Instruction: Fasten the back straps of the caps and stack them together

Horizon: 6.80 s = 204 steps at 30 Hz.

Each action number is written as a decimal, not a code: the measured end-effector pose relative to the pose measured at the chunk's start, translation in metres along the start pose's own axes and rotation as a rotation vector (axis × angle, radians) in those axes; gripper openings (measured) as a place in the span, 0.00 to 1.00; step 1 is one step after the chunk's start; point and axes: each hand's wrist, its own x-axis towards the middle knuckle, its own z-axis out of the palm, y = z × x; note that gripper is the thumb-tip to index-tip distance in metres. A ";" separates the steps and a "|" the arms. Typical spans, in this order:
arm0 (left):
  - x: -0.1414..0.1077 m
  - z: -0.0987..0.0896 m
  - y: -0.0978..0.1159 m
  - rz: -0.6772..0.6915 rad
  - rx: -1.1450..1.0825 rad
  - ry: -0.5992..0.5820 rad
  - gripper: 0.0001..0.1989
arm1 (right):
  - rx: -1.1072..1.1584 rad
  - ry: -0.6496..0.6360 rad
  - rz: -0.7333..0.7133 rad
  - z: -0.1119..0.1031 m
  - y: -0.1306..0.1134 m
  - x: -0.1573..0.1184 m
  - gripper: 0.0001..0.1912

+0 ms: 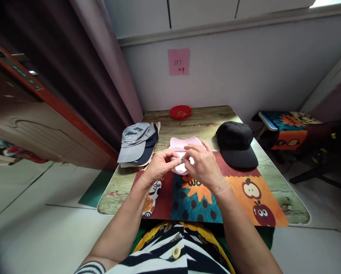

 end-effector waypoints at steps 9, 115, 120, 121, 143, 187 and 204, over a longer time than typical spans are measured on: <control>-0.004 0.001 -0.001 -0.018 -0.035 0.015 0.16 | 0.188 -0.083 0.061 0.002 0.002 -0.004 0.04; -0.017 -0.005 0.003 0.445 0.330 0.356 0.10 | 0.179 0.079 0.083 0.027 0.006 -0.008 0.11; -0.025 0.004 0.012 0.287 0.266 0.396 0.06 | 0.212 0.121 0.120 0.028 0.005 -0.009 0.11; -0.024 0.006 0.012 0.222 0.186 0.368 0.07 | 0.213 0.130 0.126 0.028 0.005 -0.009 0.10; -0.008 0.021 0.006 -0.141 -0.209 0.230 0.15 | 0.177 0.118 0.098 0.027 -0.001 -0.009 0.09; -0.014 0.022 -0.007 -0.118 0.024 0.372 0.11 | 0.044 0.169 0.069 0.044 0.001 -0.013 0.07; -0.017 0.031 0.013 -0.135 0.804 0.497 0.06 | -0.155 0.277 -0.010 0.043 -0.010 -0.012 0.05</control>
